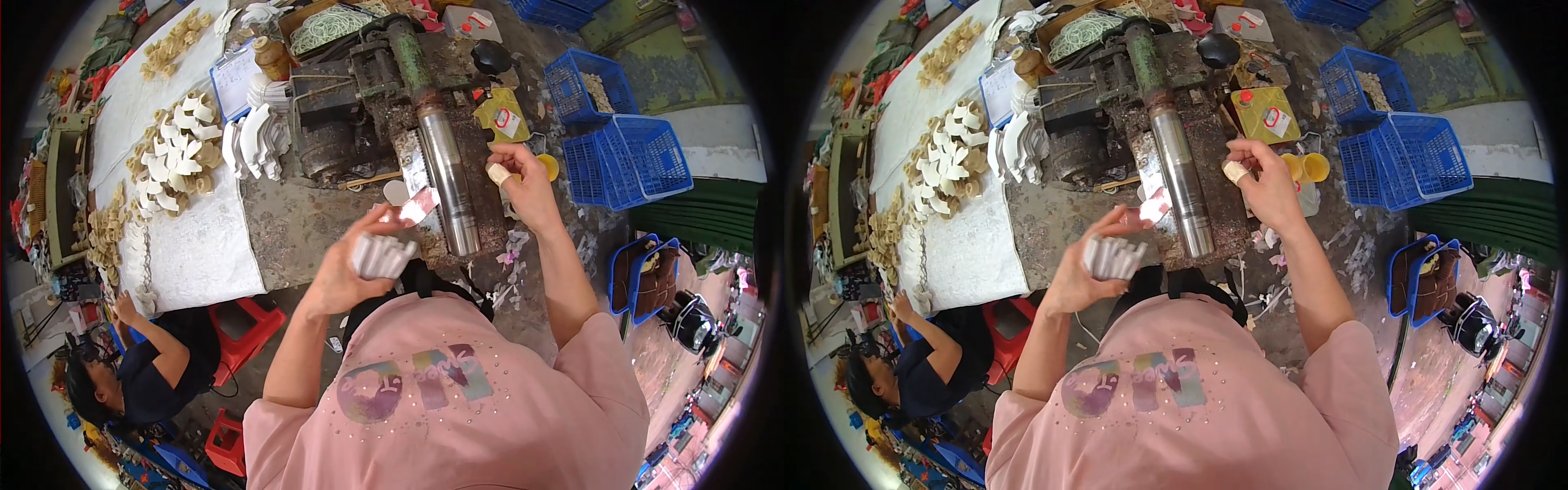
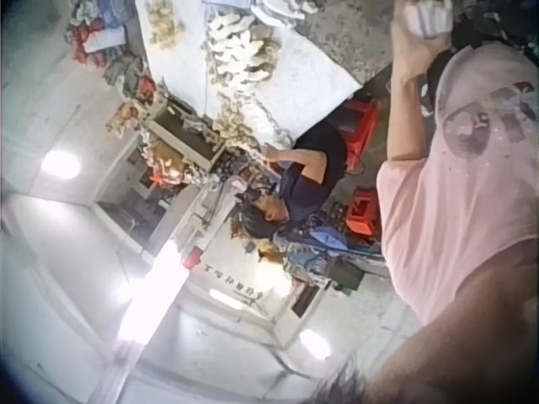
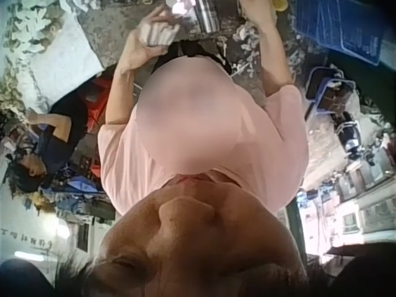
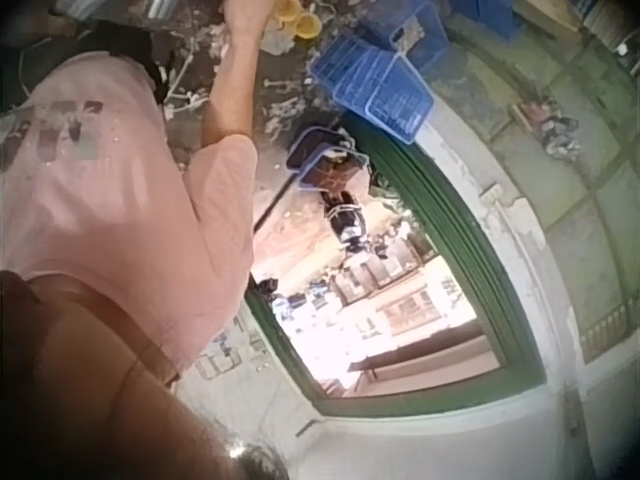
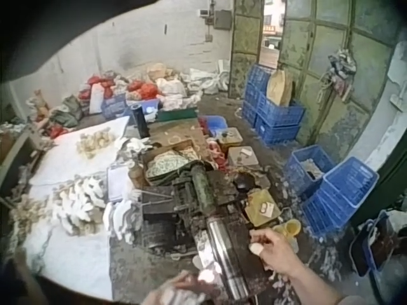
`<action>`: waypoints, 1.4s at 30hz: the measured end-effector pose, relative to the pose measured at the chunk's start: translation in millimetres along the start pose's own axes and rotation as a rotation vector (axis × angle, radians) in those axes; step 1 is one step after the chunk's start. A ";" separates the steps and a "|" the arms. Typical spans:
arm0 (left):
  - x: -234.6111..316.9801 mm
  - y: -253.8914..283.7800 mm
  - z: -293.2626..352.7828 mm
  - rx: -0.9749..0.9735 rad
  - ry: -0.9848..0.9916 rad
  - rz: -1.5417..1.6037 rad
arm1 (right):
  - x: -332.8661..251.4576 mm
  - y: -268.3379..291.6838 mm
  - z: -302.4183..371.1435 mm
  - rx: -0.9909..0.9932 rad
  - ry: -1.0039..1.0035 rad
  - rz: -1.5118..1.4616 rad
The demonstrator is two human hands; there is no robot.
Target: The worker applies adhesive to shoe components using a roller machine and organizes them on a table.
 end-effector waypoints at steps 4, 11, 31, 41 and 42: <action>-7.6 -24.9 -13.2 -0.125 -0.041 -0.139 | -6.9 -0.8 6.1 0.011 0.023 0.011; -33.8 -14.7 -7.1 -0.001 0.142 0.281 | 1.0 4.9 16.4 0.058 0.007 0.031; -194.8 88.0 52.1 0.222 0.420 0.543 | -53.7 34.4 14.5 0.338 0.143 0.036; -144.8 103.6 67.2 0.337 0.219 0.585 | -188.8 -171.8 -93.5 -0.249 0.849 0.670; -137.5 104.3 69.1 0.340 0.204 0.587 | -188.9 -188.9 -106.2 -0.257 0.844 0.748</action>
Point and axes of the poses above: each hand's wrist, its own z-axis away from the middle knuckle, its own y-axis out of the back of the hand, x = y × z, the point moved 8 cm from there along -z, towards the middle knuckle, and after that the axes turned 2 degrees about x, right-handed, at the moved point
